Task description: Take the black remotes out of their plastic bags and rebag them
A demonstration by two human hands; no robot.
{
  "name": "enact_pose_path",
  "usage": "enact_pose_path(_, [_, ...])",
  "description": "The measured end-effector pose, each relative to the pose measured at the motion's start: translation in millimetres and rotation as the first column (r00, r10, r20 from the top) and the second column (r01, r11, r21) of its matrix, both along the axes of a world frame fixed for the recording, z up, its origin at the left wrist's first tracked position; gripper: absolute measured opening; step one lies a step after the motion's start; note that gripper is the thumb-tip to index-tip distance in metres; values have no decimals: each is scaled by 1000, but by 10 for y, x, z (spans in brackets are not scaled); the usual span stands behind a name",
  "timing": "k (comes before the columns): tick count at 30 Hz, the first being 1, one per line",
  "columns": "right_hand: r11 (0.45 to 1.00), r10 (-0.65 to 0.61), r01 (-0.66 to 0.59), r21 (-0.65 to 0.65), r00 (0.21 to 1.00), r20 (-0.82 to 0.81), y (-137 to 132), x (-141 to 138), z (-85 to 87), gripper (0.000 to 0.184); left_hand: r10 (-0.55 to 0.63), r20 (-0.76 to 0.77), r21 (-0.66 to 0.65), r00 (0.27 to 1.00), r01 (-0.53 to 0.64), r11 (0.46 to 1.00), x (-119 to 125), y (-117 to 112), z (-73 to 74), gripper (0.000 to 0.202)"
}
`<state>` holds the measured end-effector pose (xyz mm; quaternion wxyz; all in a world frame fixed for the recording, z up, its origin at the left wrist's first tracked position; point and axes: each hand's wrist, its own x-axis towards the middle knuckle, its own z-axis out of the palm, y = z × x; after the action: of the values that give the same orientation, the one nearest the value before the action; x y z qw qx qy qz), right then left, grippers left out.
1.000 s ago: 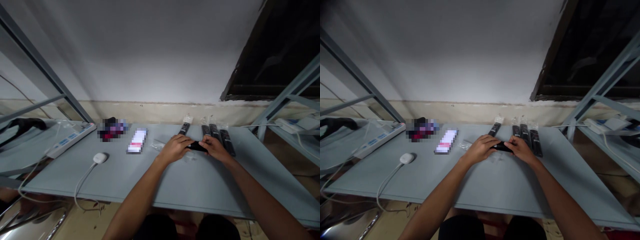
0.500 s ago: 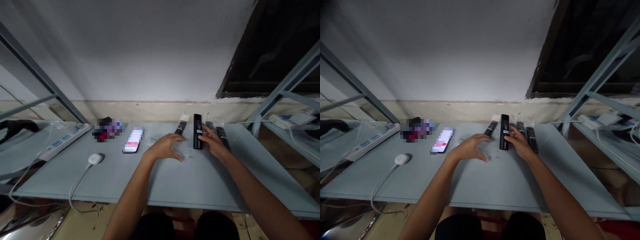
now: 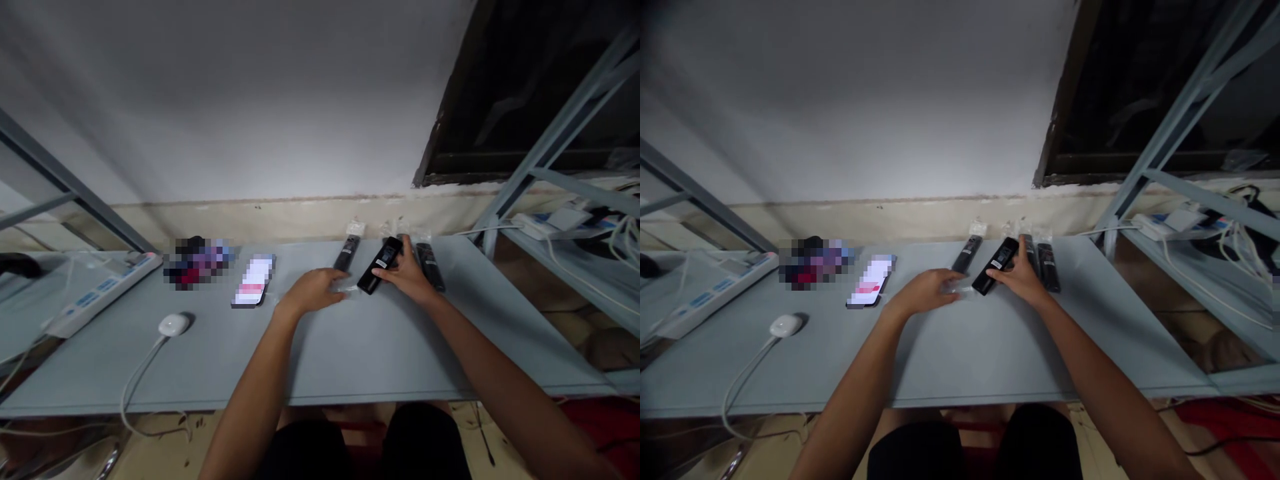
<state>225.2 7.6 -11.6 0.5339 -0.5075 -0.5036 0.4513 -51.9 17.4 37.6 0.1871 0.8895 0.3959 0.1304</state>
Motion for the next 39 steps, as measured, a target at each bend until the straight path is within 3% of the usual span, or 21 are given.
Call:
enact_pose_path(15, [999,28,-30,46,999,27,-1,49,16,137,-1,99,-36,995,5,999,-31,32,1,35])
enact_pose_path(25, [996,-63,68,56,995,-75,5,-114,3,129,-3,90,92,996,-5,996,97,-36,-24,61])
enact_pose_path(29, [991,-92,98,95,994,-67,-46,-241,32,133,67,70,164,995,-78,983,179,-76,-4,54])
enact_pose_path(34, [989,-56,61,135,998,-40,-91,-377,6,133,209,47,247,977,-214,945,358,-180,9,58])
enact_pose_path(39, [991,-23,27,132,999,-35,-90,-388,-14,130,233,44,209,972,-237,949,486,-309,44,59])
